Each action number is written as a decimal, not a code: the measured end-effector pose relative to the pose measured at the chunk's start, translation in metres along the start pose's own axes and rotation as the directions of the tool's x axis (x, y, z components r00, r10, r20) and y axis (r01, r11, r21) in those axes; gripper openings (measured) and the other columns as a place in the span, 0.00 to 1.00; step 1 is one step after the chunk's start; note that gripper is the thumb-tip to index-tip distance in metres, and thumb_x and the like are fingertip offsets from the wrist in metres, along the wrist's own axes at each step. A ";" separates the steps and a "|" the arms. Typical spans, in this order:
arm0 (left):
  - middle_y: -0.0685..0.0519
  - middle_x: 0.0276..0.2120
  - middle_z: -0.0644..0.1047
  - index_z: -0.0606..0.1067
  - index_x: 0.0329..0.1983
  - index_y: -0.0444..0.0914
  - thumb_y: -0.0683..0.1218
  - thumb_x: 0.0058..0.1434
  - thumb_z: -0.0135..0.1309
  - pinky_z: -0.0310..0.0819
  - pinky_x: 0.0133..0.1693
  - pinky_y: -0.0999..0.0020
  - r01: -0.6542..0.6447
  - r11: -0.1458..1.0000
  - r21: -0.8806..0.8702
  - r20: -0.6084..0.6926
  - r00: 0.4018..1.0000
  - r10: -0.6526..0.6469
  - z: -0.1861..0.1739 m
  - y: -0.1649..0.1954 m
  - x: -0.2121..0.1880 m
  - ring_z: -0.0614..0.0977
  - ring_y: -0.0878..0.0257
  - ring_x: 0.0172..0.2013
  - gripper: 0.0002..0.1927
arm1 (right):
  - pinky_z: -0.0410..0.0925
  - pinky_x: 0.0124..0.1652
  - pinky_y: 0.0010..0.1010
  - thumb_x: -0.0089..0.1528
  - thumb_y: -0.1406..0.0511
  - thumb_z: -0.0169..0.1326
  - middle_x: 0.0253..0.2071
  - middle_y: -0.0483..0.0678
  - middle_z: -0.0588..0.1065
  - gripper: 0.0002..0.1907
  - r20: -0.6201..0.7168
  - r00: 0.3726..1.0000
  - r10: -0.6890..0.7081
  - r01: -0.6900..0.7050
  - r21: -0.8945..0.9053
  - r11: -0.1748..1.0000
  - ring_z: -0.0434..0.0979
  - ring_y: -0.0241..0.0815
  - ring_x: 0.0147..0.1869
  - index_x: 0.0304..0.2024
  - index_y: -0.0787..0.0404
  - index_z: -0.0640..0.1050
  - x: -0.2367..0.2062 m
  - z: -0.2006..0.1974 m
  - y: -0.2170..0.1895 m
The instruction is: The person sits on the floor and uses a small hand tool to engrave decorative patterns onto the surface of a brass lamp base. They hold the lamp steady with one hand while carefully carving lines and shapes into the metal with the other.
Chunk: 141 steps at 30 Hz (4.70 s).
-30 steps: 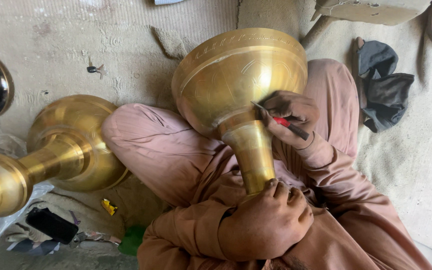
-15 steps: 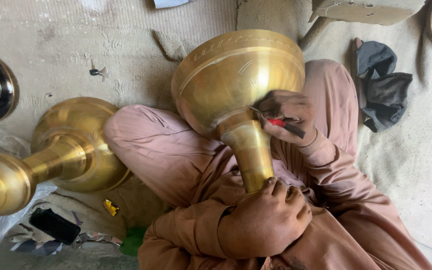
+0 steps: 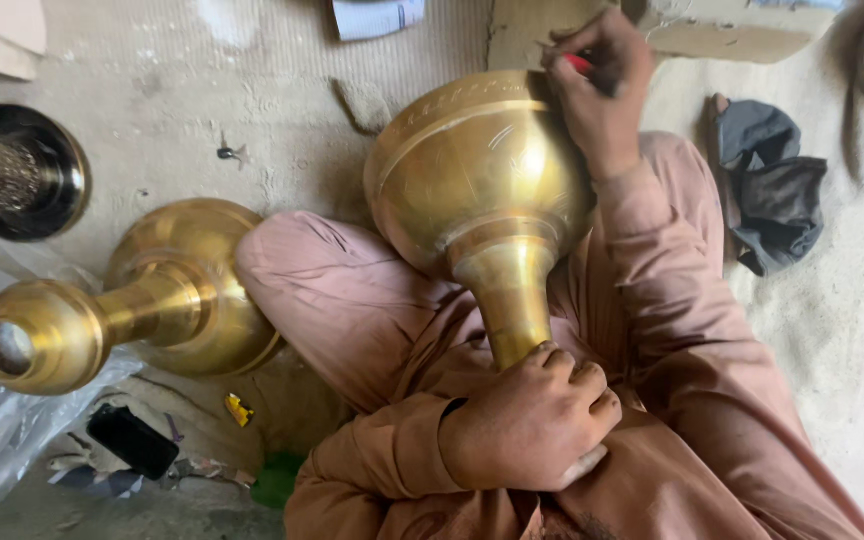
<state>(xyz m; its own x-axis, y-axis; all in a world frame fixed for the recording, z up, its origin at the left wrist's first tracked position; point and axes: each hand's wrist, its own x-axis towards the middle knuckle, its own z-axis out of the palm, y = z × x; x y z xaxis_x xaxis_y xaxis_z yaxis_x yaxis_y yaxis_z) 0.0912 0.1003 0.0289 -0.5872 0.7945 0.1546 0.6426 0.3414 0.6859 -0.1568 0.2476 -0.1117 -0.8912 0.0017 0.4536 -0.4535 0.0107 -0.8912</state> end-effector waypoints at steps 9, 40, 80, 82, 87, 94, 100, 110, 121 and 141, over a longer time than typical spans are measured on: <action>0.47 0.58 0.77 0.75 0.61 0.37 0.43 0.75 0.63 0.78 0.60 0.45 -0.522 0.620 -0.585 -0.789 0.544 -0.286 0.016 -0.101 -0.040 0.79 0.51 0.60 0.15 | 0.71 0.42 0.21 0.68 0.78 0.61 0.37 0.44 0.77 0.11 0.087 0.980 0.181 -0.177 -0.056 0.983 0.77 0.30 0.40 0.37 0.64 0.72 -0.001 -0.020 0.002; 0.56 0.25 0.73 0.75 0.32 0.34 0.57 0.66 0.63 0.67 0.34 0.71 0.174 0.851 -0.496 -0.657 0.566 -0.499 -0.057 -0.304 -0.035 0.71 0.71 0.29 0.22 | 0.73 0.45 0.28 0.67 0.76 0.57 0.43 0.55 0.78 0.06 0.185 0.977 0.109 -0.122 0.059 0.991 0.79 0.38 0.45 0.40 0.68 0.72 -0.110 0.039 -0.064; 0.56 0.26 0.74 0.74 0.31 0.35 0.59 0.67 0.62 0.68 0.35 0.71 0.157 0.878 -0.452 -0.667 0.594 -0.450 -0.058 -0.316 -0.033 0.72 0.70 0.30 0.23 | 0.75 0.46 0.31 0.62 0.74 0.60 0.38 0.54 0.79 0.04 0.415 0.909 0.046 -0.071 0.044 0.997 0.83 0.45 0.45 0.36 0.68 0.76 -0.070 0.028 -0.069; 0.55 0.25 0.71 0.73 0.29 0.35 0.58 0.67 0.62 0.66 0.33 0.70 0.177 0.874 -0.452 -0.670 0.580 -0.464 -0.058 -0.317 -0.034 0.70 0.69 0.29 0.23 | 0.77 0.51 0.31 0.66 0.76 0.60 0.43 0.54 0.80 0.06 0.253 0.963 0.095 -0.143 0.176 0.974 0.84 0.45 0.51 0.42 0.67 0.75 -0.078 0.031 -0.071; 0.57 0.25 0.72 0.73 0.30 0.35 0.58 0.68 0.62 0.66 0.33 0.71 0.130 0.878 -0.460 -0.667 0.602 -0.439 -0.058 -0.320 -0.043 0.70 0.71 0.30 0.23 | 0.75 0.59 0.33 0.68 0.77 0.56 0.53 0.57 0.78 0.11 0.287 0.946 0.152 -0.147 -0.039 0.988 0.82 0.47 0.58 0.52 0.70 0.74 -0.082 0.020 -0.084; 0.57 0.23 0.70 0.73 0.28 0.36 0.60 0.67 0.62 0.65 0.30 0.70 0.154 0.904 -0.399 -0.696 0.591 -0.408 -0.058 -0.325 -0.050 0.69 0.70 0.26 0.25 | 0.76 0.54 0.28 0.63 0.77 0.63 0.51 0.56 0.81 0.11 0.411 0.908 0.085 0.070 -0.347 0.935 0.84 0.44 0.54 0.47 0.70 0.78 -0.068 0.036 -0.100; 0.56 0.21 0.68 0.72 0.27 0.35 0.62 0.66 0.62 0.62 0.29 0.68 0.186 0.908 -0.376 -0.691 0.596 -0.408 -0.061 -0.331 -0.058 0.67 0.69 0.26 0.27 | 0.73 0.58 0.33 0.61 0.76 0.61 0.51 0.56 0.80 0.10 0.476 0.877 0.062 0.123 -0.348 0.929 0.82 0.49 0.57 0.45 0.68 0.79 -0.058 0.050 -0.115; 0.57 0.21 0.68 0.71 0.26 0.36 0.63 0.66 0.61 0.62 0.28 0.69 0.161 0.900 -0.406 -0.675 0.611 -0.414 -0.062 -0.336 -0.060 0.67 0.69 0.24 0.28 | 0.73 0.61 0.43 0.61 0.77 0.59 0.48 0.56 0.81 0.10 0.600 0.793 -0.102 0.404 -0.393 0.826 0.83 0.51 0.57 0.45 0.66 0.77 -0.050 0.055 -0.094; 0.58 0.21 0.67 0.71 0.27 0.37 0.63 0.67 0.61 0.61 0.28 0.69 0.159 0.910 -0.384 -0.684 0.613 -0.396 -0.058 -0.339 -0.055 0.66 0.70 0.25 0.27 | 0.78 0.51 0.32 0.62 0.77 0.60 0.48 0.54 0.81 0.09 0.565 0.824 -0.046 0.314 -0.387 0.867 0.86 0.48 0.52 0.44 0.66 0.77 -0.045 0.048 -0.090; 0.56 0.24 0.68 0.70 0.28 0.36 0.61 0.68 0.61 0.64 0.32 0.69 0.145 0.902 -0.407 -0.665 0.629 -0.402 -0.057 -0.334 -0.042 0.68 0.69 0.28 0.26 | 0.79 0.52 0.35 0.58 0.79 0.57 0.46 0.56 0.82 0.13 0.556 0.829 -0.056 0.315 -0.382 0.869 0.86 0.50 0.46 0.44 0.69 0.75 -0.050 0.031 -0.089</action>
<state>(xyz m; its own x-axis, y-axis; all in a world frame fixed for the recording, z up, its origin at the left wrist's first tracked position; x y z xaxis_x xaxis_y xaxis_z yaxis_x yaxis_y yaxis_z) -0.1272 -0.0755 -0.1659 -0.9551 0.0287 0.2950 0.2940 0.2185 0.9305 -0.0725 0.2155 -0.0555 -0.7172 -0.5553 0.4211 -0.6724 0.3923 -0.6277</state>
